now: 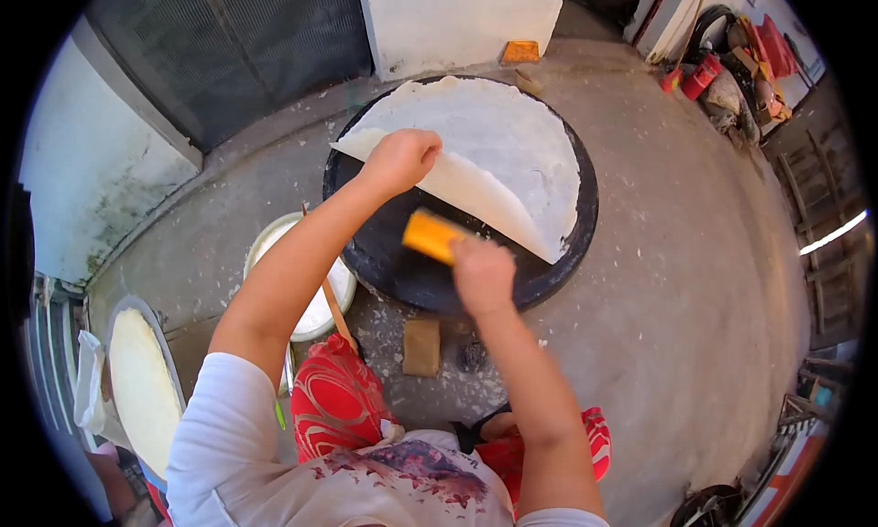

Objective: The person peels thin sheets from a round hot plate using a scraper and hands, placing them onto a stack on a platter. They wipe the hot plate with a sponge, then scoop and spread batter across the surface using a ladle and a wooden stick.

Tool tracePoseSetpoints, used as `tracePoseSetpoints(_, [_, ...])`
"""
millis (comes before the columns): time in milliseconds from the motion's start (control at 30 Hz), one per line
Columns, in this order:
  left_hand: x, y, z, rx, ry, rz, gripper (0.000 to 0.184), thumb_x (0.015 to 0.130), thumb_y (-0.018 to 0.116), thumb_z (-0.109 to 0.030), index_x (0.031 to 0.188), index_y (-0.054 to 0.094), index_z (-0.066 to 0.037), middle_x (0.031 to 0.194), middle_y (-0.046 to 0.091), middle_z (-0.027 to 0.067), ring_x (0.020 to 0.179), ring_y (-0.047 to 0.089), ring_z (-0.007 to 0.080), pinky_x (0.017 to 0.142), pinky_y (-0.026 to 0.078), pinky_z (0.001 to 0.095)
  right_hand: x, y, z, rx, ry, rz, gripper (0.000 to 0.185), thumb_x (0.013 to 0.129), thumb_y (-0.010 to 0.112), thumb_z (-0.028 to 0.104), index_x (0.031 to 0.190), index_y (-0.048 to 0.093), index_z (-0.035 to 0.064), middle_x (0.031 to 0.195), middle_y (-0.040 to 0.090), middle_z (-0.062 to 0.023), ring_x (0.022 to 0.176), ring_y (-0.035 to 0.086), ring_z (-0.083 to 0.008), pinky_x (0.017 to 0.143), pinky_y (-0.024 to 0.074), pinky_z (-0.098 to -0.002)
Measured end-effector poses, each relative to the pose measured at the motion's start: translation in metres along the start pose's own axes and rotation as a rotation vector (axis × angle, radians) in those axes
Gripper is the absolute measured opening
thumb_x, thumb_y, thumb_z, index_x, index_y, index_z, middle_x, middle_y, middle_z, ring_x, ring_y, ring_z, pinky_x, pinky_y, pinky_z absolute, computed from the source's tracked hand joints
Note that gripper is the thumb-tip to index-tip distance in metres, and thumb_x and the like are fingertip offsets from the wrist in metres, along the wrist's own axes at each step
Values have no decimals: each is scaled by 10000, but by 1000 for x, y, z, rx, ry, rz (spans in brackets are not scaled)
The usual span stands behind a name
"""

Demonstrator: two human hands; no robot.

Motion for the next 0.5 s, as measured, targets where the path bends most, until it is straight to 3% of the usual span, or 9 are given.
tracePoseSetpoints(67, [6, -5, 2, -19, -13, -2, 120, 763, 545, -113, 835, 612, -44, 789, 608, 166, 766, 579, 340, 678, 462, 405, -8, 3, 43, 184, -137, -25, 158, 677, 519, 113, 802, 615, 121, 686, 547, -41, 626, 552, -222, 568, 445, -349])
tracePoseSetpoints(167, [11, -12, 0, -37, 4, -29, 120, 755, 557, -117, 832, 607, -39, 791, 607, 168, 770, 578, 341, 674, 459, 405, 7, 16, 54, 188, -155, 8, 163, 681, 512, 112, 805, 618, 107, 693, 554, -58, 649, 560, -234, 579, 450, -352])
tracePoseSetpoints(300, [17, -33, -13, -39, 36, -90, 107, 757, 557, -114, 814, 601, -35, 774, 601, 163, 776, 572, 335, 679, 453, 404, 41, 27, -13, 38, 4, -96, 72, 685, 507, 98, 711, 575, 99, 683, 553, -78, 635, 572, -249, 564, 461, -360])
tracePoseSetpoints(367, [18, -51, -30, -28, 160, -205, 88, 756, 559, -92, 818, 589, -36, 788, 593, 151, 787, 561, 325, 680, 449, 393, 42, 28, -54, -104, 101, -67, 61, 676, 539, 102, 723, 577, 111, 694, 558, -67, 645, 578, -242, 570, 470, -359])
tracePoseSetpoints(500, [-6, -81, -54, -15, 288, -332, 121, 734, 578, -34, 852, 554, -28, 855, 578, 130, 809, 548, 316, 681, 452, 378, 10, -1, -117, -207, 276, -33, 260, 624, 631, 87, 880, 601, 120, 798, 569, -44, 729, 571, -235, 613, 476, -356])
Point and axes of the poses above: each hand's wrist, its own x-axis towards the middle knuckle, its own y-axis out of the palm, z = x × y, the point moved 8 cm from there along x, towards the middle knuckle
